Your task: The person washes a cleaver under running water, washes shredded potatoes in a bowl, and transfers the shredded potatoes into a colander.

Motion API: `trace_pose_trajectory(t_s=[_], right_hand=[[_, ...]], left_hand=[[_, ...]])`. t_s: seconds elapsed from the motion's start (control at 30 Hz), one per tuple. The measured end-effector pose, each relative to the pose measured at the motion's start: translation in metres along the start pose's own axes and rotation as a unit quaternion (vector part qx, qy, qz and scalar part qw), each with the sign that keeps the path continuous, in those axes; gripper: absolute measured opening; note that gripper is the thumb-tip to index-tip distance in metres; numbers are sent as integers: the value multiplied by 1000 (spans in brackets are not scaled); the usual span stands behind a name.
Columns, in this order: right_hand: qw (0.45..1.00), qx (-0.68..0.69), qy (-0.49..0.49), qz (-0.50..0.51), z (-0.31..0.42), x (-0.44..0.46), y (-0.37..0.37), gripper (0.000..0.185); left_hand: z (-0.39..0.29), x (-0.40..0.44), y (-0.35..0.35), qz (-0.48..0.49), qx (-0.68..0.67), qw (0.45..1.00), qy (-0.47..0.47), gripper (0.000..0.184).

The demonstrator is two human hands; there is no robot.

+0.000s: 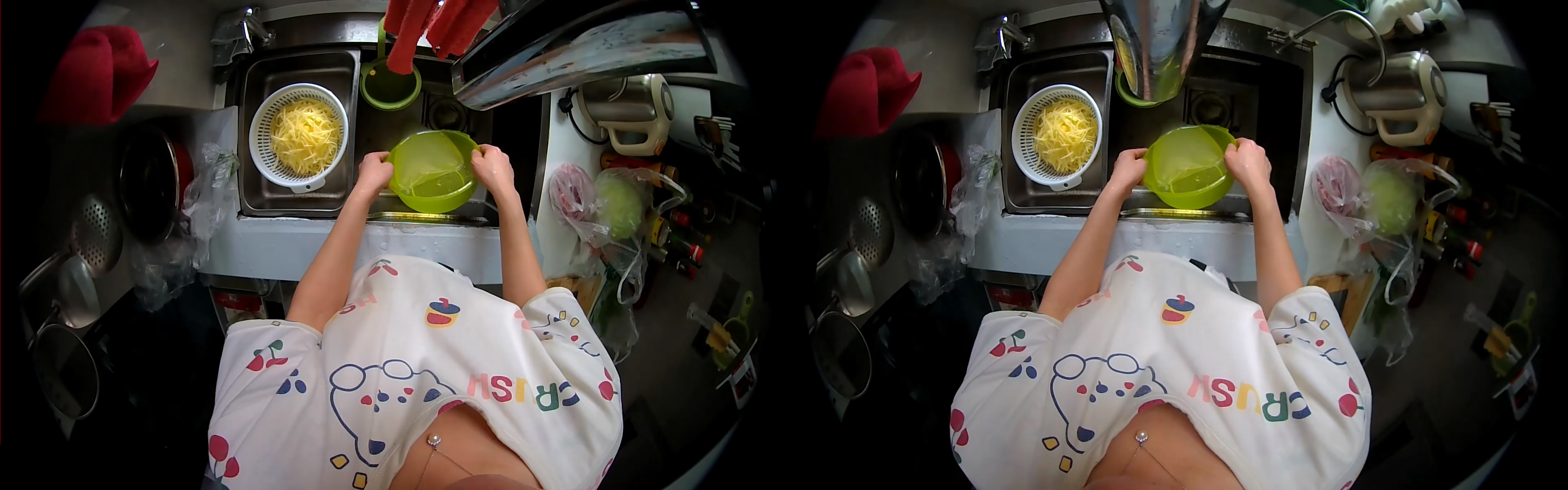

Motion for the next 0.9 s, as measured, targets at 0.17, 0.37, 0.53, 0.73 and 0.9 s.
trace_pose_trajectory(t_s=[0.17, 0.37, 0.53, 0.73, 0.9], right_hand=[[1000, 3, -1, 9, 5, -1, -4, 41], [1000, -1, 3, 20, 9, -1, -9, 47], [1000, -11, 3, 21, 10, -1, -10, 55], [999, -19, 22, 19, 14, -4, -13, 63], [999, -26, 45, 13, 18, -6, -18, 70]], left_hand=[[2, 1, 3, 25, -15, 1000, 5, 39], [3, 2, 4, 31, -27, 999, -5, 39], [1, 0, 4, 47, -32, 998, -15, 39], [5, 3, 6, 40, -48, 998, -31, 36], [5, 3, 10, 66, -52, 996, -23, 31]])
Point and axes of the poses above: each hand's wrist, its own x-axis towards the middle knuckle, its own y-axis out of the palm, z = x × y, the point moved 6 cm from there along x, towards the middle knuckle, and after that the axes turned 14 degrees about x, right-handed, at the moved point
